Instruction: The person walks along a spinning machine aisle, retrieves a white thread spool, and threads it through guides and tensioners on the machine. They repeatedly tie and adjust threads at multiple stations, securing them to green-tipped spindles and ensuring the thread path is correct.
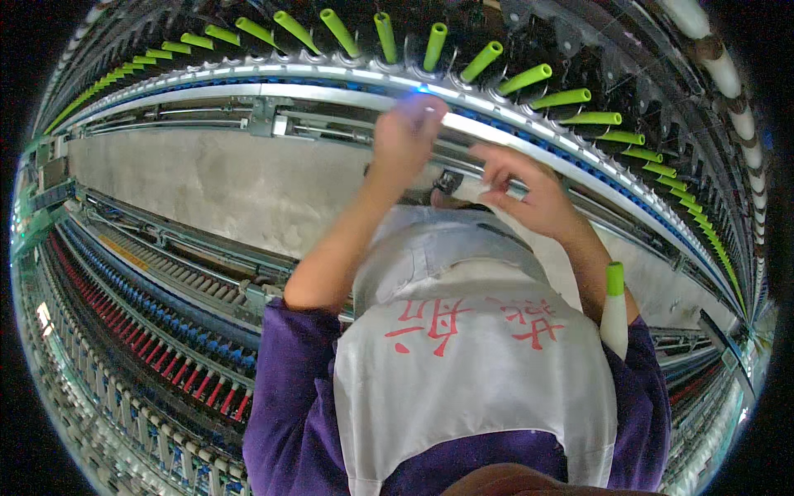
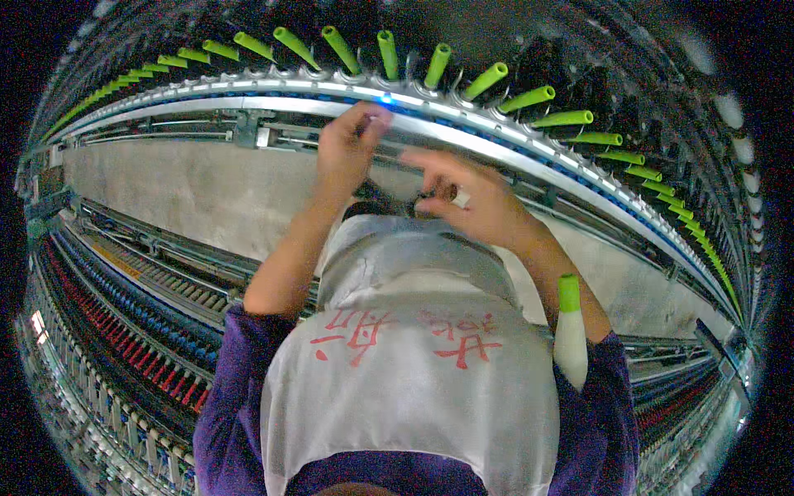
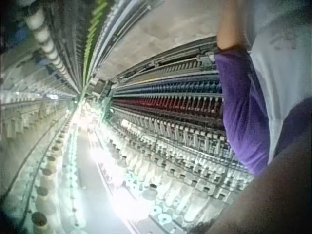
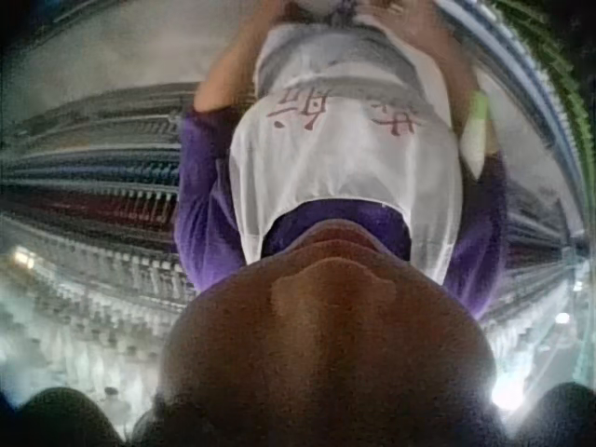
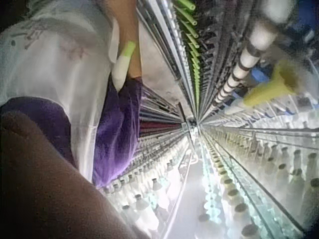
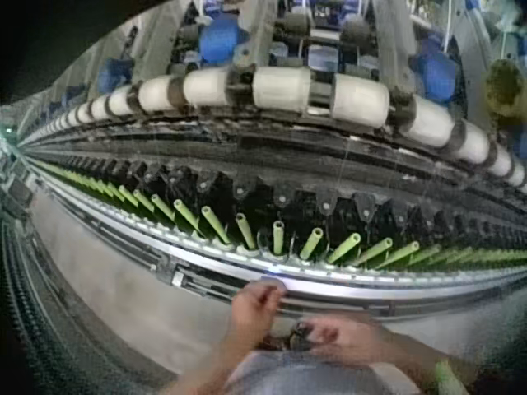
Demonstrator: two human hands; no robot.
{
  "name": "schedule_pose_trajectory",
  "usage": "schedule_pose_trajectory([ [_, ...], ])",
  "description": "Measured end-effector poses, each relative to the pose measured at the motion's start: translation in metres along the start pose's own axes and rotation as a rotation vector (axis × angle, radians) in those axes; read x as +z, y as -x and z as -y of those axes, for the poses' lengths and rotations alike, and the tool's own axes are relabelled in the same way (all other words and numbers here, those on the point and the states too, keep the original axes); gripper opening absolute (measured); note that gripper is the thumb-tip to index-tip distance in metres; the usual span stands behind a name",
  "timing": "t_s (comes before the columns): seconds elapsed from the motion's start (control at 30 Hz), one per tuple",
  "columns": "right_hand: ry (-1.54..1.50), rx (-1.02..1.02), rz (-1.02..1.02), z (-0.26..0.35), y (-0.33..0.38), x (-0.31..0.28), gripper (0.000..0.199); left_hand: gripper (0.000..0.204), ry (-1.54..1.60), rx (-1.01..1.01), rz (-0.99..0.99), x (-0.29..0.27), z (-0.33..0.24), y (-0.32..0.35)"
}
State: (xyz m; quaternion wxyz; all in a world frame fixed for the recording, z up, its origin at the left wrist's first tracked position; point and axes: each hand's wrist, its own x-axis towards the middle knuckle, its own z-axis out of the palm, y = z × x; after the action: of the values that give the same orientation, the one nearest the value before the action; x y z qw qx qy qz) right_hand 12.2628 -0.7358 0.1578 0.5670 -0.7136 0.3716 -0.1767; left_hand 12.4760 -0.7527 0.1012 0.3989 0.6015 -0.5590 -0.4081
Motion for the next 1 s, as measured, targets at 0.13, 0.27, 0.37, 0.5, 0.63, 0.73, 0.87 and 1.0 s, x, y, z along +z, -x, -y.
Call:
schedule_pose_trajectory([
  [0.13,-0.240,0.095,-0.292,-0.027,0.003,-0.024,0.011,0.013,-0.165,0.077,-0.074,0.004,0.071,-0.012],
  [0.27,-0.790,0.310,-0.898,-0.088,0.006,-0.057,0.029,0.015,-0.370,0.069,-0.030,-0.002,0.123,-0.039],
  [0.37,-0.866,0.449,-0.967,-0.135,0.022,-0.047,0.031,0.021,-0.517,0.222,0.023,0.005,0.139,-0.061],
  [0.5,-0.895,0.557,-1.055,-0.169,0.034,-0.025,0.033,0.038,-0.764,0.293,0.067,0.020,0.146,-0.086],
  [0.63,-0.841,0.575,-1.049,-0.171,0.033,-0.012,0.033,0.045,-0.802,0.373,0.025,0.022,0.155,-0.091],
  [0.73,-0.854,0.571,-1.037,-0.171,0.034,-0.006,0.033,0.030,-0.727,0.439,-0.066,0.027,0.162,-0.091],
  [0.87,-0.835,0.553,-1.068,-0.171,0.036,-0.006,0.032,0.014,-0.685,0.438,-0.134,0.038,0.164,-0.099],
  [1.0,-0.728,0.451,-1.084,-0.142,0.027,-0.017,0.031,0.010,-0.684,0.450,-0.067,0.019,0.152,-0.093],
])
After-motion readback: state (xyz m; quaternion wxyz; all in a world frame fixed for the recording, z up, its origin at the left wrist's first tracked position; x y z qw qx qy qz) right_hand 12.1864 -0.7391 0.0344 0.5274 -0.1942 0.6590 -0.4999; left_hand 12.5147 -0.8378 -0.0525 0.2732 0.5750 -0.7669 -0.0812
